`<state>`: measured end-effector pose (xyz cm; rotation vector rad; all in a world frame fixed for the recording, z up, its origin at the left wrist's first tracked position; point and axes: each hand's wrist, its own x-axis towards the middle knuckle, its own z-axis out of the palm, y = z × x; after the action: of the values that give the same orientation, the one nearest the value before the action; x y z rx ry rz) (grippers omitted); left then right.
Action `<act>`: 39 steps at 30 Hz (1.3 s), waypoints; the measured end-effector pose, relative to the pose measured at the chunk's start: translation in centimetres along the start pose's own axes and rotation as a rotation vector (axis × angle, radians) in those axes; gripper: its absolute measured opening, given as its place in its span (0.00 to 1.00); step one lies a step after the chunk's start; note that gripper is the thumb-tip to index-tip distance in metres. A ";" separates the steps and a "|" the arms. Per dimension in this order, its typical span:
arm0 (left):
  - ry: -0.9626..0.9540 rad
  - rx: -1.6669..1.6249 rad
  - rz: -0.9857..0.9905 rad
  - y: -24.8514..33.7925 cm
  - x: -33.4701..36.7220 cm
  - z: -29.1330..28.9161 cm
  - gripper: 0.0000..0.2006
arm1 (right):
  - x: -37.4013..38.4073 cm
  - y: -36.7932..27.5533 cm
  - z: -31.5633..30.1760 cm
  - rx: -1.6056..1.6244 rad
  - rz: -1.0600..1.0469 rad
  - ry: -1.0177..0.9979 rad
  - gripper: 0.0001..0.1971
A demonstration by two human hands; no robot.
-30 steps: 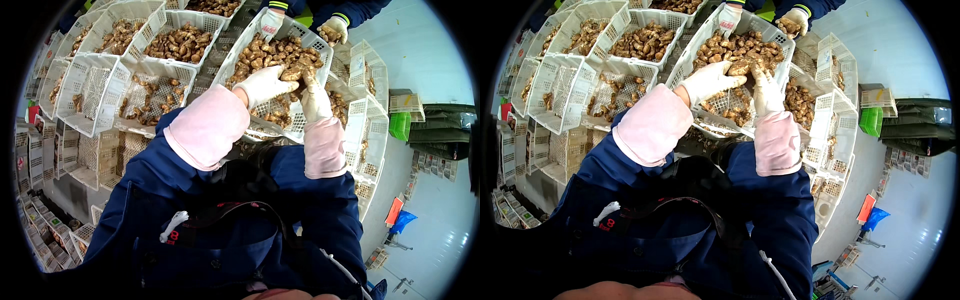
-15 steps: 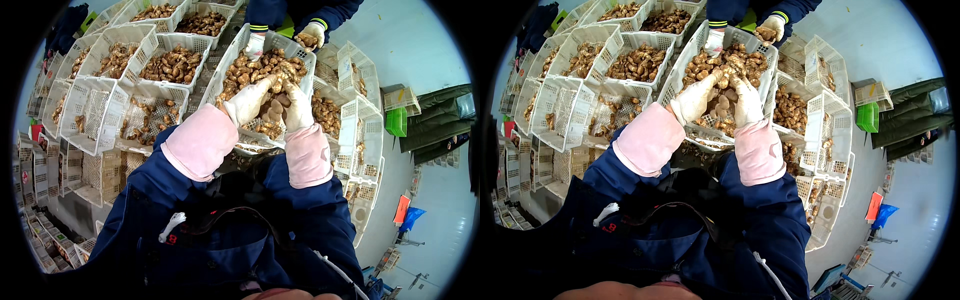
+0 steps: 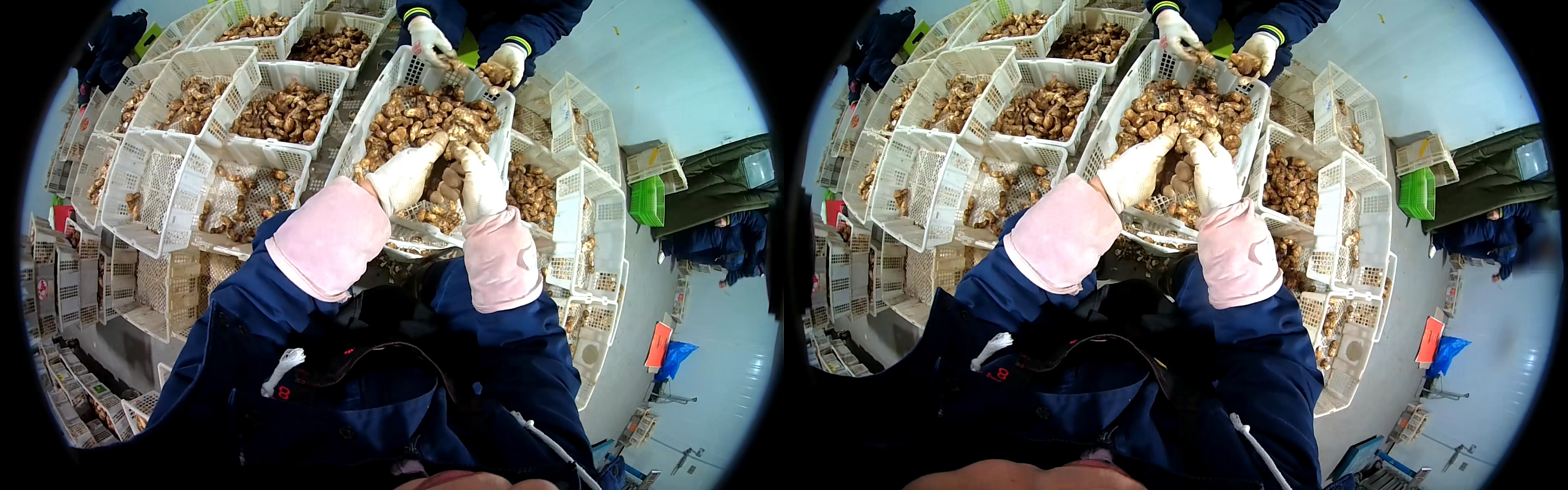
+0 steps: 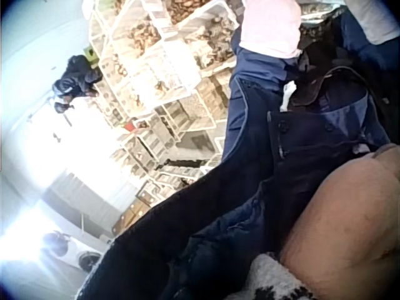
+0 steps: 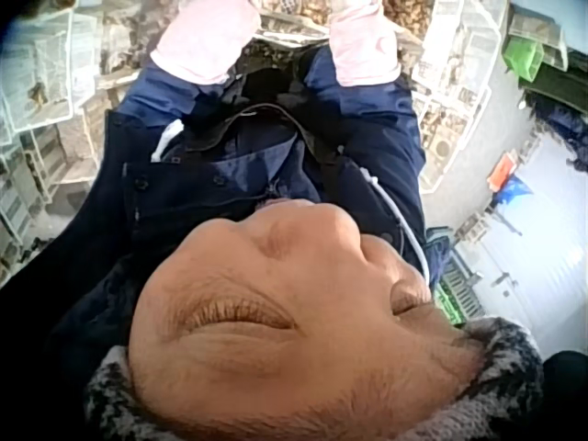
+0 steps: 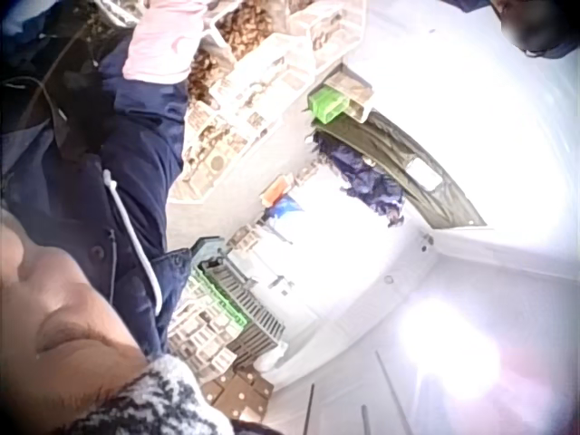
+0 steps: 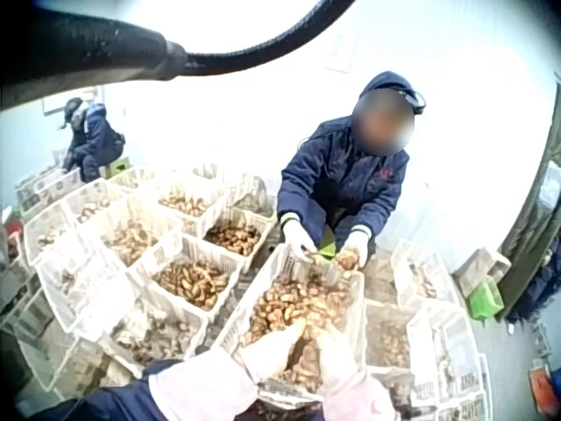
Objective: The person sorts ginger roots from a central crate into surrounding crates by hand, picking up individual pieces and placing them into different containers while wearing gloves.
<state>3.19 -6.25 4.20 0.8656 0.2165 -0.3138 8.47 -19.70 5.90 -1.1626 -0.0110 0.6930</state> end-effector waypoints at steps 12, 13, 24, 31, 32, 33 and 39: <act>-0.170 -0.132 0.178 -0.7 -0.3 -0.9 0.24 | -0.7 -0.9 0.8 -0.303 -0.214 -0.139 0.18; -0.146 -0.100 0.160 -0.8 -0.5 -1.0 0.23 | -0.6 -0.6 0.7 -0.301 -0.253 -0.150 0.19; -0.044 0.015 0.352 0.9 -4.1 -0.9 0.18 | -1.0 1.1 1.6 -0.346 -0.424 -0.209 0.29; 0.167 0.357 0.521 5.3 -7.9 -3.5 0.15 | -1.1 1.3 1.3 -0.521 -0.395 -0.238 0.27; 0.254 0.385 0.558 6.4 -8.6 -5.5 0.16 | -0.8 1.5 1.0 -0.621 -0.438 -0.196 0.26; 0.329 0.407 0.574 7.1 -8.3 -8.0 0.18 | -0.2 1.7 -0.6 -0.722 -0.470 -0.135 0.26; 0.768 0.145 0.447 5.5 -13.6 -28.8 0.21 | 1.2 3.1 -0.7 -0.796 -0.283 -0.201 0.22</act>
<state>-9.25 21.85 -5.82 1.1214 0.7034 0.4423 8.10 -18.99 2.61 -1.7960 -0.6596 0.5561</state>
